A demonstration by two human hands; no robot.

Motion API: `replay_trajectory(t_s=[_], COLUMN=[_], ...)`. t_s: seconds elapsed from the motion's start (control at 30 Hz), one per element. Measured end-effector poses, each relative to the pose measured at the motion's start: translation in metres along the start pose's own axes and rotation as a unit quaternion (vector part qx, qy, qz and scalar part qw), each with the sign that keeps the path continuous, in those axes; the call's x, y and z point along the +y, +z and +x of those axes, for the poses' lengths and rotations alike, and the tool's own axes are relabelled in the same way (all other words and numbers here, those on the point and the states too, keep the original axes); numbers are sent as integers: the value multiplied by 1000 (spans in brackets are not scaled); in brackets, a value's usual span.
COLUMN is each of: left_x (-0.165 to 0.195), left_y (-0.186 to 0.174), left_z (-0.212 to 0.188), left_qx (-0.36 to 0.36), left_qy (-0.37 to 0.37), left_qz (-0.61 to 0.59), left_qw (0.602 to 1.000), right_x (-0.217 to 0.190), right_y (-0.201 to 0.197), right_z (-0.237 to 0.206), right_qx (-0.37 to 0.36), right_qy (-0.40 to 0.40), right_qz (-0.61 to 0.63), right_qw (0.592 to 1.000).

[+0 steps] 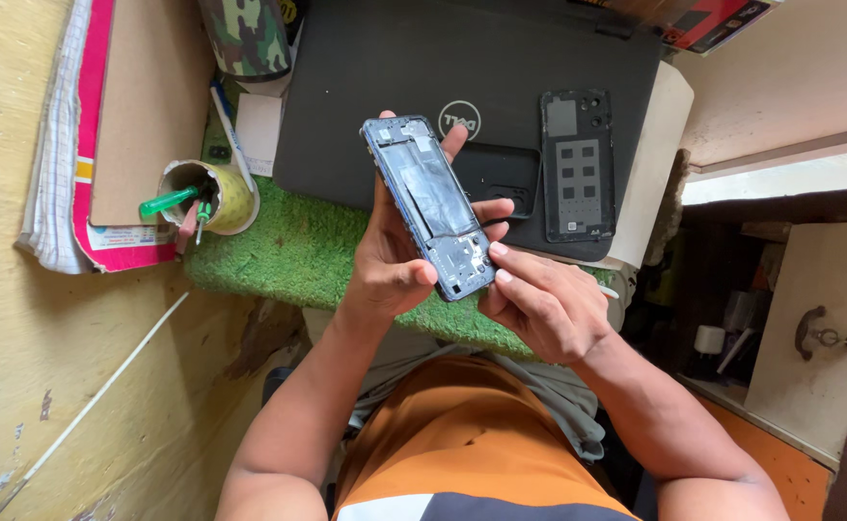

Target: The person uses a small screwdriver to unscrew screws from the back of a smartphone resting on a green bench mat, then pries along the edge of the phone by hand. They lift off the back cover, set it aside, and handle the exposed internal battery and chassis.

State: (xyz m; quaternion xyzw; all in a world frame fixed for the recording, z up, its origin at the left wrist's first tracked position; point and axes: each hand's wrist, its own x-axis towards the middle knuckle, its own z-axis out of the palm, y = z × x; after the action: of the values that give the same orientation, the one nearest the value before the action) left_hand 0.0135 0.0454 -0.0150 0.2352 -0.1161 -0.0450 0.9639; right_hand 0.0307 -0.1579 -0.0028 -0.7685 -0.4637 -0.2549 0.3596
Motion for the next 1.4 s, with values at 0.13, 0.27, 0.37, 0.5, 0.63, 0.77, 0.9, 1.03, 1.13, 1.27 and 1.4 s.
replay_trajectory(t_s=[0.13,0.27,0.37,0.5,0.63,0.77,0.9,1.03,1.13,1.27,1.4], left_x=[-5,-5,-3,0,1,-1,-4,-7,-9,-10,-9], left_y=[1,2,1,-1,-2,-4,-10,-15,-15,-16,-18], left_z=[1,1,3,4,7,4,-1,-2,-5,-7,-9], left_qx=[-19,-30,-36,-41,-47,-36,-12,24,17,-65,-79], left_qy=[21,22,22,19,26,27,33,9,-20,-19,-40], left_qz=[-15,-9,-3,5,20,22,9,-21,-67,-79,-86], left_qw=[999,999,999,999,998,999,999,999,997,995,992], right_x=[-2,-3,-4,-3,0,14,18,6,-12,-17,-13], right_y=[-5,-7,-9,-11,-14,-31,-65,-70,-46,-36,-66], right_z=[1,-1,-2,1,5,9,13,12,7,9,17], right_qx=[-7,-12,-7,-7,-17,31,-14,-242,-329,-342,-247], right_qy=[-16,-21,-18,-14,1,74,278,239,182,192,309], right_qz=[2,1,3,13,17,62,21,-28,-57,-81,27], right_qw=[1000,1000,1000,1000,1000,995,960,940,925,916,918])
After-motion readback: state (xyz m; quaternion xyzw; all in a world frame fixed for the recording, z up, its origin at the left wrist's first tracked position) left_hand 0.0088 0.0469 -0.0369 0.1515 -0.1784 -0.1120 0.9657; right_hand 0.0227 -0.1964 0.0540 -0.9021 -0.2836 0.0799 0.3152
